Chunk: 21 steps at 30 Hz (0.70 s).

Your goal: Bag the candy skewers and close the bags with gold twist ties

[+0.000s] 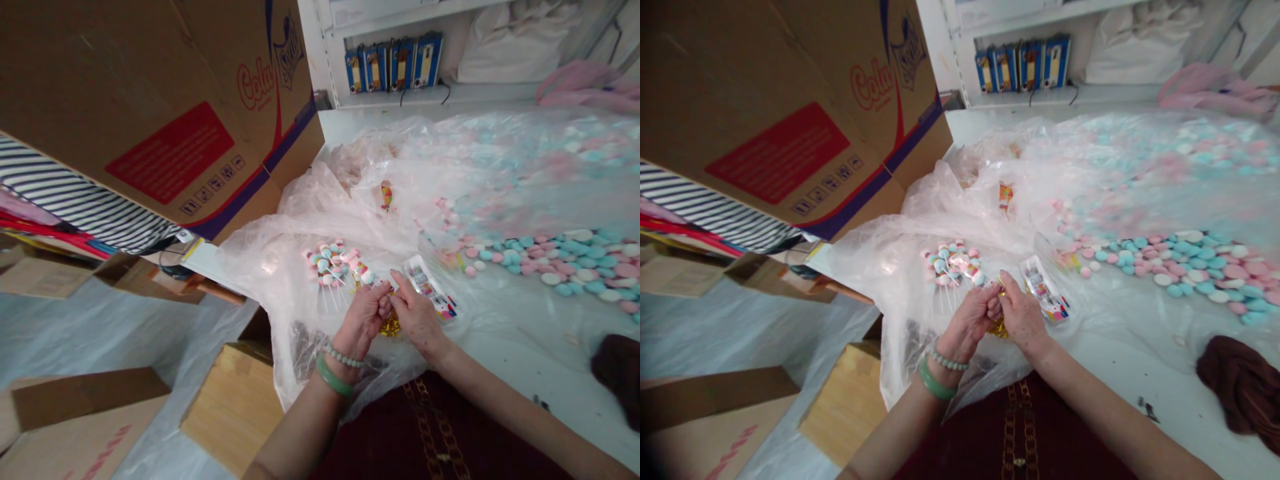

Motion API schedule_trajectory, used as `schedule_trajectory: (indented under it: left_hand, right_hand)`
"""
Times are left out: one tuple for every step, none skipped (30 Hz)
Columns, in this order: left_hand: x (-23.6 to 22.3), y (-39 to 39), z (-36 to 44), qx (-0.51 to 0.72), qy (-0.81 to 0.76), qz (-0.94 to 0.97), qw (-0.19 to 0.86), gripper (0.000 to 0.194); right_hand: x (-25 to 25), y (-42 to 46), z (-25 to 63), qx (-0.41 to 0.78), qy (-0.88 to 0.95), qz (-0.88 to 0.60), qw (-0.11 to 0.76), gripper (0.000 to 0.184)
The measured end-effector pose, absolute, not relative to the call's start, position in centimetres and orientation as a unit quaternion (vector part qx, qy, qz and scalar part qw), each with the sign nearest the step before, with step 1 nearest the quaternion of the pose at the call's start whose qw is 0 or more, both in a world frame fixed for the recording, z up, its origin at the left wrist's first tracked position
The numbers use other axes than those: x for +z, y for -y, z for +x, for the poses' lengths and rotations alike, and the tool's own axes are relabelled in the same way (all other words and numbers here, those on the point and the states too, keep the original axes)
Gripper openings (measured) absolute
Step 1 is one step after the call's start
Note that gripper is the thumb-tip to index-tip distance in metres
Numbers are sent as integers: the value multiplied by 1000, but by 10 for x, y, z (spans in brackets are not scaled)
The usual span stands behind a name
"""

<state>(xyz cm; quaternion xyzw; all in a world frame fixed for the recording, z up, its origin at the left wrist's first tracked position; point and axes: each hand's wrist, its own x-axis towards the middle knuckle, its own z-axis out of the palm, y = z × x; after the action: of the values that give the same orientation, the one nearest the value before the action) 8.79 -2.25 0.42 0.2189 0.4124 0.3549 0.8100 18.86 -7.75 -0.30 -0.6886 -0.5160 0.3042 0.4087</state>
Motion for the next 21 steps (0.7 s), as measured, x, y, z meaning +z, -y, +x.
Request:
schedule_trajectory:
  left_hand:
    - [3,24,90,356,-405,237,808,40]
    - [2,26,90,354,-401,253,806,41]
    - [1,27,90,349,-402,265,805,40]
    - [2,27,89,343,-405,273,802,37]
    - [3,27,87,338,-407,277,802,31]
    - [4,27,84,331,-403,275,808,24]
    - [6,26,81,324,-391,267,819,23]
    - [8,25,78,316,-372,252,836,29]
    - [9,24,75,306,-352,232,854,35]
    - [11,22,73,298,-337,213,868,37]
    - [11,21,72,295,-335,196,873,36]
    - [10,20,72,299,-347,185,869,34]
    - [9,19,73,310,-368,182,857,33]
    - [7,18,74,326,-391,189,840,33]
    - [5,18,77,347,-412,202,818,32]
    - [2,18,80,368,-429,219,795,32]
    - [0,19,84,385,-442,231,776,31]
    - [-2,20,87,398,-452,234,763,32]
    - [-3,21,91,404,-459,227,758,32]
    - [-3,22,95,406,-459,215,761,31]
    - [-3,24,99,403,-451,199,772,29]
  right_hand:
    - [-3,76,190,299,522,-690,403,46]
    - [-3,74,193,291,535,-684,401,43]
    - [-3,74,195,280,554,-673,401,40]
    - [-4,73,197,269,576,-661,399,38]
    - [-5,74,199,256,596,-649,396,36]
    - [-6,74,201,244,615,-640,392,36]
    - [-7,76,202,232,629,-633,387,35]
    - [-9,77,203,222,640,-627,385,35]
    - [-11,79,203,214,649,-620,386,35]
    - [-13,80,202,208,657,-611,390,36]
    - [-15,82,202,202,666,-599,396,37]
    - [-16,83,201,194,676,-586,403,38]
    - [-18,84,201,182,686,-574,409,38]
    - [-18,84,201,169,697,-563,411,38]
    - [-18,84,201,156,708,-553,410,38]
    - [-16,85,201,142,717,-549,406,37]
    - [-13,85,201,125,722,-553,396,36]
    - [-10,85,201,102,726,-564,378,34]
    - [-5,85,201,72,729,-582,353,32]
    - [-1,84,200,37,729,-602,323,29]
    - [3,84,198,-1,729,-619,292,28]
